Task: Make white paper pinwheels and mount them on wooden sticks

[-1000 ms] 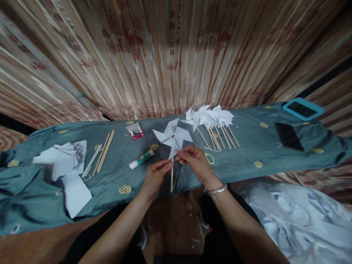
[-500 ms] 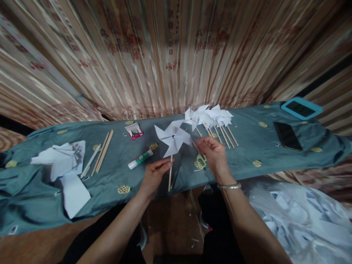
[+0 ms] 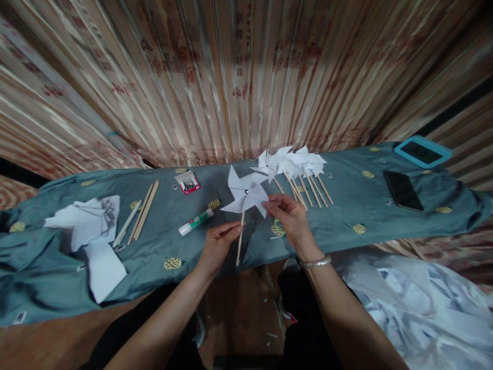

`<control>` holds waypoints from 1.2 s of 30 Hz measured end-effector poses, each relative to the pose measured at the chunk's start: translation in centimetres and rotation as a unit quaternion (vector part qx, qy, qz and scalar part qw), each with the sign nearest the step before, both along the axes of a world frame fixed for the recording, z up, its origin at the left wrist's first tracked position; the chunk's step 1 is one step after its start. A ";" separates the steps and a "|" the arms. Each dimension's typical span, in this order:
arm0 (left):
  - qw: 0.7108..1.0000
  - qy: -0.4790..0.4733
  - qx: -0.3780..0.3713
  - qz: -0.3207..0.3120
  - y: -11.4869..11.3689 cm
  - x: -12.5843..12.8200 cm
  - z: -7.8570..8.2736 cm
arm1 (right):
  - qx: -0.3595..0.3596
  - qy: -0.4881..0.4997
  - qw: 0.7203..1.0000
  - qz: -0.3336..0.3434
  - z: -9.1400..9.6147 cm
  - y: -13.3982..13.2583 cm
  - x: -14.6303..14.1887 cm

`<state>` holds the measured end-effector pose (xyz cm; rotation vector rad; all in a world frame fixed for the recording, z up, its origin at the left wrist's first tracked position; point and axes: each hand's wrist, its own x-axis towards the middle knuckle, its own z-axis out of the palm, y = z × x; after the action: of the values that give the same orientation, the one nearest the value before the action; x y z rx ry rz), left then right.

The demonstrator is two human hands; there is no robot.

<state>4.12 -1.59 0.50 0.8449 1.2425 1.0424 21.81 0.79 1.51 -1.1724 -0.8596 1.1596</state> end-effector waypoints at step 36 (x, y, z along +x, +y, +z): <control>1.000 -0.005 -0.010 -0.023 -0.3 0.2 -0.2 | 0.020 -0.021 0.999 -0.028 -0.8 0.5 1.2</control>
<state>4.37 -1.93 0.28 0.8481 1.2180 0.9960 23.04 1.30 0.69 -1.1853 -0.8731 1.0713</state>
